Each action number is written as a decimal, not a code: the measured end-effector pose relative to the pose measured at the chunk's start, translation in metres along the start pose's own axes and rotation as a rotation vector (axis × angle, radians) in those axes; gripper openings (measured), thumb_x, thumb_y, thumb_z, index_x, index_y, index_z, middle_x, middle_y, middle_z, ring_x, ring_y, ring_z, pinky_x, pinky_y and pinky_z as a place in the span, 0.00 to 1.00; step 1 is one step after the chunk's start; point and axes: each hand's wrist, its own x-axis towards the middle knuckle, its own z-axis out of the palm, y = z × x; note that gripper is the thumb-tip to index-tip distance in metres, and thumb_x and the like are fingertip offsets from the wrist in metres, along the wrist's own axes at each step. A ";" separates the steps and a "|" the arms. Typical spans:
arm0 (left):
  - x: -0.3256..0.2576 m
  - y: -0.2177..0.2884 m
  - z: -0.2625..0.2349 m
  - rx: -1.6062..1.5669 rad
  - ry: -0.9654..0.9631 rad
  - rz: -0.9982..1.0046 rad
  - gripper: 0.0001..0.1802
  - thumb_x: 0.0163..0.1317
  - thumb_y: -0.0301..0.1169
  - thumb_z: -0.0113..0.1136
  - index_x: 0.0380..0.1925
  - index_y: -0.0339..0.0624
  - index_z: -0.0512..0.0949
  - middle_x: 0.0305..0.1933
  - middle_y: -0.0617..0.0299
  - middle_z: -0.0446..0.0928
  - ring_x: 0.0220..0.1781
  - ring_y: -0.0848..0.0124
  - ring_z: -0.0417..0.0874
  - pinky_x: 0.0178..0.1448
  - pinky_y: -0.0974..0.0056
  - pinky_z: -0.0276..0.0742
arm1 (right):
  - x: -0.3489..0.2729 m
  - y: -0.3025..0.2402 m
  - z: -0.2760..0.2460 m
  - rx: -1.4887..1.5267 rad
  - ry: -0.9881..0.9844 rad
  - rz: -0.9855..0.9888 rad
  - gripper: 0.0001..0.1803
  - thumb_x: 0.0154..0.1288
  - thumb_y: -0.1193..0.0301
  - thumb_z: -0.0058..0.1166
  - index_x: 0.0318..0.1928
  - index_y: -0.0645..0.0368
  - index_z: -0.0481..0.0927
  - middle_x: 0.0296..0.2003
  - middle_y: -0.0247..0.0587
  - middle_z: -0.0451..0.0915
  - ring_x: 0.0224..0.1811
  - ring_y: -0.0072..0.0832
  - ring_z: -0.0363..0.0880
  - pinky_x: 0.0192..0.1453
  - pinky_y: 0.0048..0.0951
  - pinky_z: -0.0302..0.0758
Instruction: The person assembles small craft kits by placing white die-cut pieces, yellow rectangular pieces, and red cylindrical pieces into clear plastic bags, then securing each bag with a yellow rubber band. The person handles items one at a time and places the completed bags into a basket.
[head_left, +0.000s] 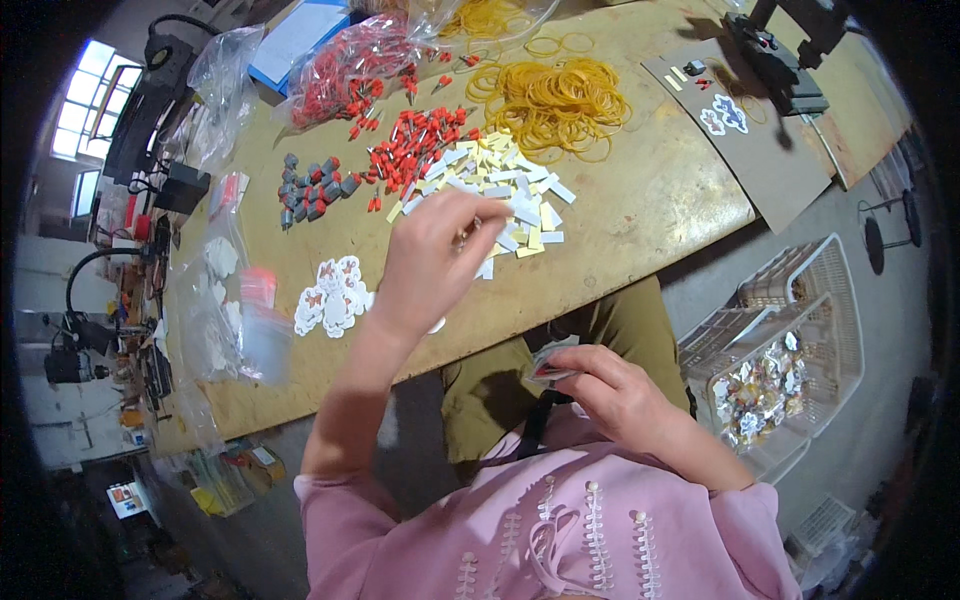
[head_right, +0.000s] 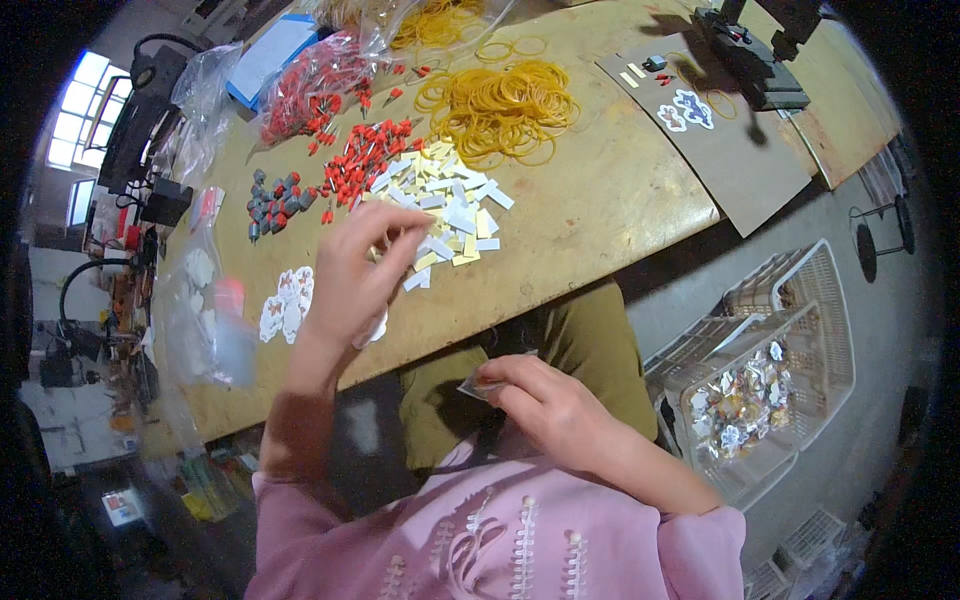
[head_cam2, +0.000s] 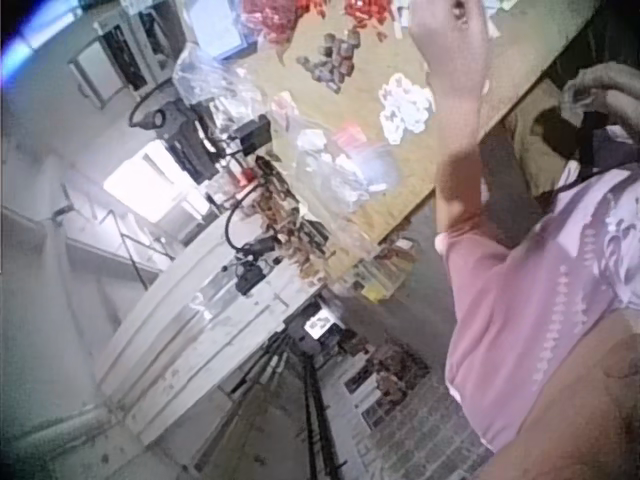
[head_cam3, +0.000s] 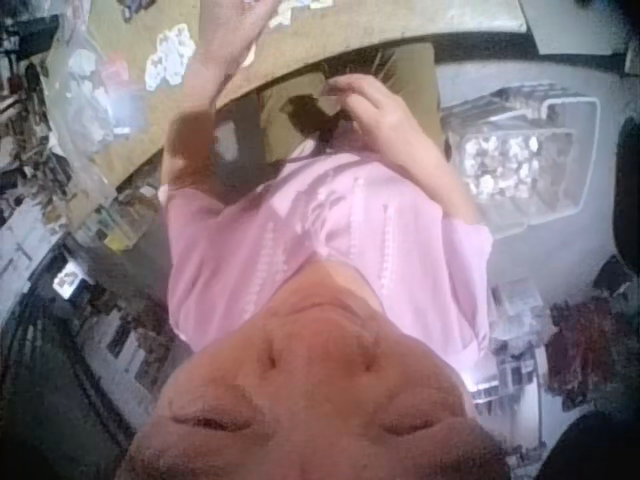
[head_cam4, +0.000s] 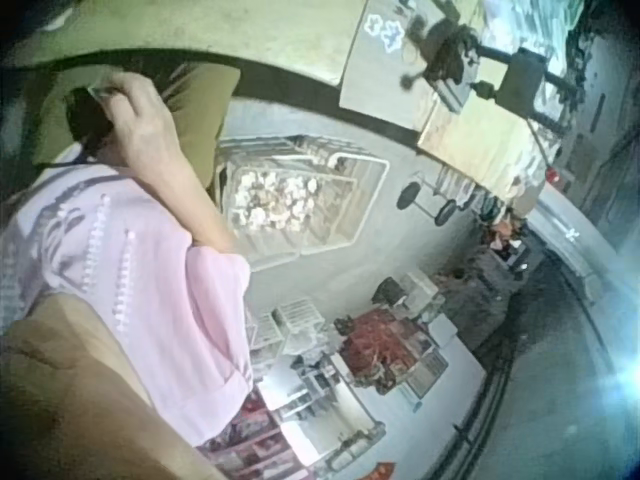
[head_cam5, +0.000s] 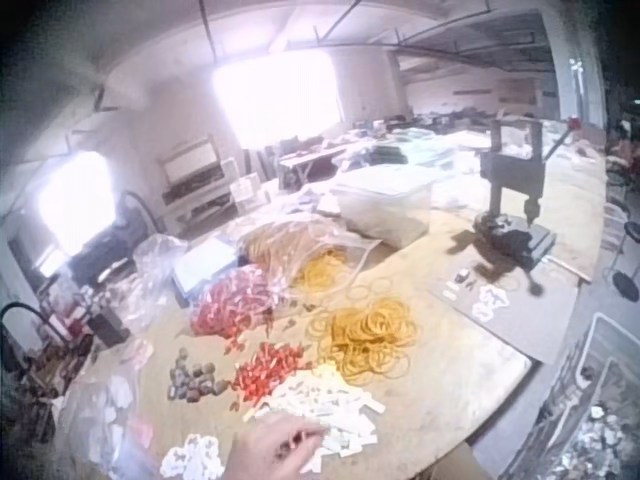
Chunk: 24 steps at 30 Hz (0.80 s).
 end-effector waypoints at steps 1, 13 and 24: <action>0.015 -0.010 0.004 0.052 0.004 0.041 0.06 0.69 0.23 0.66 0.44 0.38 0.88 0.37 0.57 0.84 0.33 0.68 0.83 0.42 0.65 0.79 | -0.002 0.001 0.000 0.017 0.011 0.000 0.13 0.62 0.79 0.62 0.47 0.68 0.81 0.56 0.53 0.82 0.57 0.50 0.85 0.59 0.41 0.84; 0.117 -0.068 0.040 0.096 -0.238 -0.427 0.10 0.62 0.32 0.76 0.37 0.39 0.86 0.29 0.68 0.80 0.30 0.78 0.79 0.34 0.68 0.75 | -0.023 0.016 -0.006 0.003 0.084 0.078 0.13 0.62 0.78 0.64 0.48 0.67 0.82 0.55 0.52 0.82 0.56 0.49 0.85 0.58 0.41 0.86; 0.120 -0.074 -0.004 -0.471 -0.111 -0.576 0.07 0.71 0.28 0.71 0.45 0.45 0.83 0.36 0.70 0.84 0.33 0.88 0.77 0.35 0.78 0.68 | -0.021 0.022 -0.004 -0.006 0.079 0.079 0.11 0.64 0.79 0.63 0.47 0.66 0.81 0.54 0.52 0.83 0.56 0.47 0.85 0.57 0.40 0.86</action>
